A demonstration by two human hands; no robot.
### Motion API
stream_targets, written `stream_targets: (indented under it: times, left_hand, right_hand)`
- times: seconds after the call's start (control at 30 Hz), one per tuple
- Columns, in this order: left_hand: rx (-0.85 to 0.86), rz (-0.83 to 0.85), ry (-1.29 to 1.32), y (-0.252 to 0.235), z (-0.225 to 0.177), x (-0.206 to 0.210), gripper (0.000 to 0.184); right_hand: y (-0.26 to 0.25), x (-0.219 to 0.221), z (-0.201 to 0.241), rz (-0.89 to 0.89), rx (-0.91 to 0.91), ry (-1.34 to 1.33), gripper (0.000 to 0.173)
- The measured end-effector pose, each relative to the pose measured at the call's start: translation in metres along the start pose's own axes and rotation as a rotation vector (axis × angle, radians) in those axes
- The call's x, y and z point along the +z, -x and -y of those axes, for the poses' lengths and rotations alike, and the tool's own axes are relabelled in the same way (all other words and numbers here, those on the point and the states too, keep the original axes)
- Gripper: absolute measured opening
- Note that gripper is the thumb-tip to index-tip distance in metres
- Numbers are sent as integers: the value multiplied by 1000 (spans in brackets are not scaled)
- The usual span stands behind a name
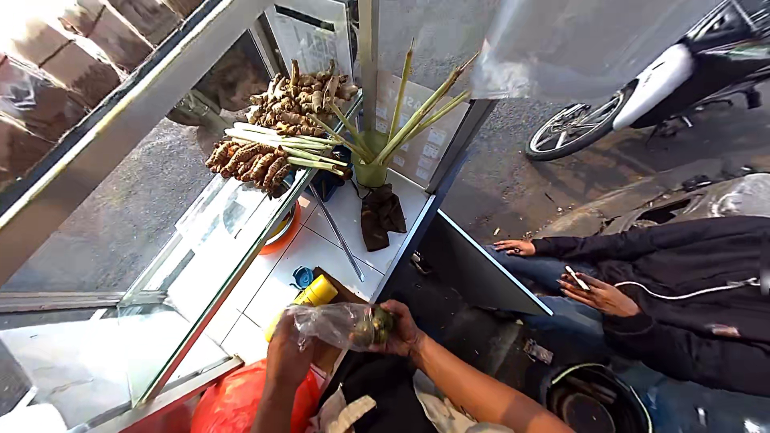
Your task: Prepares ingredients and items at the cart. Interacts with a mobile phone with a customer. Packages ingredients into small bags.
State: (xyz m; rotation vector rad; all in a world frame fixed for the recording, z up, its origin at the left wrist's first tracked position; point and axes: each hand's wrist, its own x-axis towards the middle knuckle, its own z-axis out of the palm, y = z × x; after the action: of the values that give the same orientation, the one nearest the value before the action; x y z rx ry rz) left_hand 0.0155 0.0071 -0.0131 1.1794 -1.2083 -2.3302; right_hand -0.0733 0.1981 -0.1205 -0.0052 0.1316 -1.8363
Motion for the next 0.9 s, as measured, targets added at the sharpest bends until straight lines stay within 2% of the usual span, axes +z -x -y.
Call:
stream_targets:
  times: [0.17, 0.3, 0.4, 0.5, 0.6, 0.63, 0.7, 0.77, 0.8, 0.83, 0.9]
  left_hand:
    - [233, 108, -87, -21, 2, 19, 25]
    - [455, 281, -116, -57, 12, 53, 26]
    - [540, 314, -179, -83, 15, 86, 31]
    - [703, 304, -416, -109, 13, 115, 36]
    - [880, 324, -866, -144, 6, 136, 42]
    - [845, 354, -1011, -154, 2, 140, 50]
    - [676, 403, -1226, -165, -6, 144, 84]
    - [666, 363, -1301, -162, -8, 141, 120]
    - [724, 337, -1271, -154, -8, 135, 124]
    - [794, 335, -1192, -141, -7, 127, 118]
    - [874, 399, -1021, -110, 3, 111, 89]
  right_hand:
    - [13, -1, 15, -38, -158, -16, 34]
    - [29, -4, 41, 34, -278, -71, 35]
    - [46, -6, 62, 10, -391, -41, 34]
    - [60, -7, 76, 0, -462, -37, 33]
    - [70, -1, 81, -22, -497, -25, 31]
    - [72, 0, 81, -42, -503, -21, 30]
    - [75, 3, 78, -106, -510, -18, 29]
    - [75, 4, 76, -166, -504, -15, 28]
    - [74, 3, 75, -191, -497, -15, 29]
    - [72, 2, 74, -216, -489, -15, 30]
    - [62, 5, 72, -296, -474, -3, 30]
